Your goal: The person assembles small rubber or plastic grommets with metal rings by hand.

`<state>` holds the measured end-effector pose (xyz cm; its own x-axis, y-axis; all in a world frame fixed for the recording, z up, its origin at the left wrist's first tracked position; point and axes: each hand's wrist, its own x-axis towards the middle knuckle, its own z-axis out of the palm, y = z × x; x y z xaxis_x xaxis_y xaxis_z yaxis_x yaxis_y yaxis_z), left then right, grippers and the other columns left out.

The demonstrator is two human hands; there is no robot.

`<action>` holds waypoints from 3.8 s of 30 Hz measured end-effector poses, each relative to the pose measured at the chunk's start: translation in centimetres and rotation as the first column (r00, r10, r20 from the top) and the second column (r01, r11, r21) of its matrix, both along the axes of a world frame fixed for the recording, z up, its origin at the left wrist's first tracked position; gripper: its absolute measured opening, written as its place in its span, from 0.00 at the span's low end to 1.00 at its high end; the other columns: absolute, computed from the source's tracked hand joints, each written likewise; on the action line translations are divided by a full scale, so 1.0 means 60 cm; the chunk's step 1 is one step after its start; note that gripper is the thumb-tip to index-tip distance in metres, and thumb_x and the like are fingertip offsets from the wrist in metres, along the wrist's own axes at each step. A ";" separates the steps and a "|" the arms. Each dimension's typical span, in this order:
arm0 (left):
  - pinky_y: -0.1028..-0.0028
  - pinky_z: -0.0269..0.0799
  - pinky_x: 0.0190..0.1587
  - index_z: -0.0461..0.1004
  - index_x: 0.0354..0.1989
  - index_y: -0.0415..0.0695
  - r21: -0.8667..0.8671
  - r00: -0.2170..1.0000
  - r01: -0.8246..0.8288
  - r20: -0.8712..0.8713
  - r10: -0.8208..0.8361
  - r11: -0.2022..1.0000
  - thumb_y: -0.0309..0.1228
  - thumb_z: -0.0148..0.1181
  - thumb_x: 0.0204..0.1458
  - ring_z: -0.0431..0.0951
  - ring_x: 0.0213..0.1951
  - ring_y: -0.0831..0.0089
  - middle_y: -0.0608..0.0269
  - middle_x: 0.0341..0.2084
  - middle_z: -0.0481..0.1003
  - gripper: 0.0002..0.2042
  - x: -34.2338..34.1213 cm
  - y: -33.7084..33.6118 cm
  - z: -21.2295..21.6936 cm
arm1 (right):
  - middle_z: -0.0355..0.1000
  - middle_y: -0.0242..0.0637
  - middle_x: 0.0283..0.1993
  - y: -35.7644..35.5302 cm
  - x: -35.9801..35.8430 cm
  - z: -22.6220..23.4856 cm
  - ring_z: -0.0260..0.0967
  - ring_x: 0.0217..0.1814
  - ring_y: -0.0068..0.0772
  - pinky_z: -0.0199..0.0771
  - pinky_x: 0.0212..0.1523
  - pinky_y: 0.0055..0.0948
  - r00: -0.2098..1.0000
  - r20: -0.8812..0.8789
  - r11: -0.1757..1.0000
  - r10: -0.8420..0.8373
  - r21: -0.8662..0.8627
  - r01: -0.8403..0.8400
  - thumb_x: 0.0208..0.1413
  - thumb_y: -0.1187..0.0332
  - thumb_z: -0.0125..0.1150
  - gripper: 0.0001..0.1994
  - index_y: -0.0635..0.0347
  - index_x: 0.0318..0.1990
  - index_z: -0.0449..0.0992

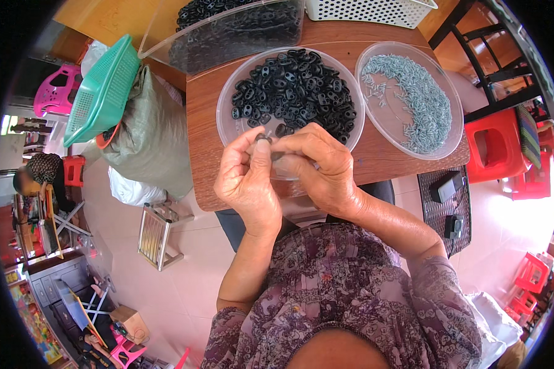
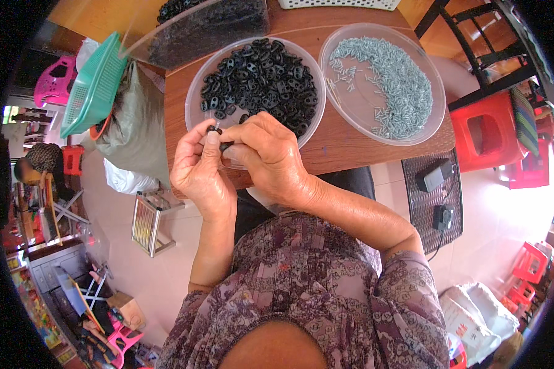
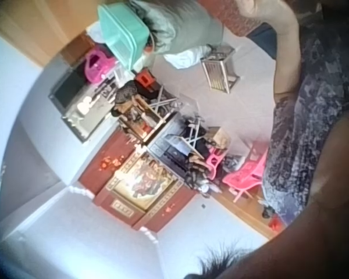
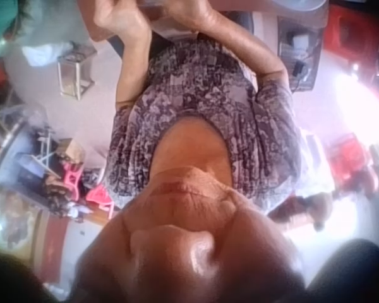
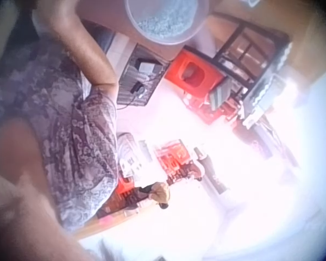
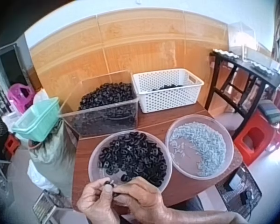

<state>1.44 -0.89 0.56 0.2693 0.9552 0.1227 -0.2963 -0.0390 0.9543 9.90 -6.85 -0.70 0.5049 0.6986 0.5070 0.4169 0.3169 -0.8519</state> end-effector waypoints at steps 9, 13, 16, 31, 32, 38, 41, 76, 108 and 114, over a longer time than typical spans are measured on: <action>0.85 0.63 0.23 0.71 0.38 0.32 -0.103 0.992 0.121 0.058 -0.116 0.987 0.19 0.56 0.48 0.70 0.21 0.81 0.61 0.24 0.74 0.09 -0.012 0.002 0.016 | 0.73 0.30 0.32 -0.009 0.022 0.025 0.65 0.30 0.15 0.66 0.32 0.22 0.843 -0.529 0.983 0.092 -0.087 -0.162 0.48 0.78 0.56 0.07 0.66 0.36 0.74; 0.84 0.64 0.21 0.71 0.38 0.32 -0.121 0.987 0.161 0.005 -0.161 0.980 0.19 0.55 0.48 0.71 0.21 0.80 0.57 0.24 0.75 0.08 -0.023 -0.002 0.014 | 0.72 0.30 0.26 -0.011 0.050 0.042 0.63 0.28 0.16 0.62 0.28 0.17 0.798 -0.594 0.931 0.100 -0.227 -0.286 0.46 0.74 0.57 0.10 0.65 0.38 0.76; 0.84 0.64 0.20 0.71 0.37 0.32 -0.134 0.976 0.213 -0.022 -0.218 0.968 0.20 0.55 0.48 0.72 0.20 0.79 0.55 0.24 0.75 0.08 -0.026 -0.007 0.014 | 0.72 0.32 0.26 -0.012 0.058 0.038 0.61 0.25 0.17 0.61 0.27 0.17 0.736 -0.666 0.907 0.120 -0.228 -0.354 0.46 0.74 0.57 0.10 0.66 0.37 0.76; 0.85 0.66 0.21 0.69 0.40 0.32 -0.076 0.972 0.214 -0.082 -0.220 0.974 0.18 0.55 0.48 0.72 0.21 0.82 0.59 0.23 0.75 0.10 -0.021 -0.014 0.022 | 0.72 0.34 0.26 -0.011 0.058 0.026 0.61 0.24 0.17 0.60 0.25 0.15 0.670 -0.724 0.914 0.162 -0.146 -0.378 0.47 0.74 0.57 0.08 0.67 0.36 0.76; 0.86 0.66 0.21 0.69 0.40 0.32 -0.076 0.973 0.208 -0.084 -0.214 0.975 0.18 0.54 0.48 0.72 0.21 0.82 0.60 0.23 0.75 0.10 -0.020 -0.014 0.022 | 0.72 0.34 0.26 -0.011 0.057 0.027 0.61 0.24 0.17 0.60 0.25 0.15 0.670 -0.725 0.914 0.162 -0.146 -0.378 0.47 0.74 0.57 0.08 0.67 0.36 0.76; 0.86 0.66 0.21 0.69 0.40 0.33 -0.061 0.974 0.187 -0.119 -0.193 0.980 0.18 0.54 0.48 0.72 0.21 0.82 0.61 0.23 0.75 0.11 -0.019 -0.015 0.019 | 0.72 0.34 0.26 -0.008 0.054 0.022 0.63 0.25 0.17 0.60 0.25 0.15 0.676 -0.715 0.923 0.178 -0.117 -0.367 0.47 0.74 0.57 0.08 0.67 0.36 0.76; 0.86 0.65 0.22 0.69 0.41 0.33 -0.060 0.973 0.182 -0.132 -0.188 0.982 0.18 0.54 0.48 0.72 0.21 0.82 0.61 0.23 0.75 0.11 -0.019 -0.015 0.019 | 0.72 0.34 0.26 -0.008 0.054 0.024 0.64 0.26 0.17 0.60 0.25 0.16 0.694 -0.698 0.923 0.177 -0.128 -0.364 0.47 0.74 0.57 0.08 0.68 0.36 0.75; 0.83 0.66 0.19 0.69 0.44 0.33 -0.139 0.984 0.177 0.008 -0.178 0.974 0.24 0.54 0.52 0.70 0.20 0.82 0.65 0.23 0.72 0.12 -0.004 -0.025 -0.003 | 0.67 0.36 0.32 -0.016 0.023 0.010 0.66 0.32 0.20 0.66 0.34 0.20 0.964 -0.261 0.970 0.052 -0.214 -0.110 0.49 0.80 0.54 0.05 0.68 0.35 0.74; 0.82 0.67 0.34 0.68 0.46 0.29 -0.001 0.982 0.183 -0.041 -0.183 0.983 0.24 0.55 0.51 0.69 0.32 0.80 0.56 0.40 0.72 0.15 -0.018 -0.030 0.004 | 0.67 0.43 0.30 -0.024 0.014 0.011 0.63 0.30 0.43 0.66 0.29 0.35 0.966 0.243 0.996 -0.084 0.039 0.077 0.37 0.80 0.60 0.15 0.69 0.37 0.70; 0.82 0.66 0.31 0.68 0.46 0.29 -0.043 0.987 0.161 0.013 -0.160 0.986 0.26 0.55 0.51 0.67 0.28 0.82 0.61 0.33 0.72 0.16 -0.020 -0.037 0.000 | 0.67 0.43 0.31 -0.020 0.006 0.007 0.63 0.30 0.43 0.66 0.29 0.35 0.957 0.268 0.992 -0.113 0.090 0.092 0.37 0.80 0.61 0.16 0.69 0.38 0.69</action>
<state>0.25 -3.13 0.55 0.4186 0.9042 0.0850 -0.3040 0.0513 0.9513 10.28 -8.06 -0.27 0.4074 0.6043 0.6847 0.6632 0.3196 -0.6768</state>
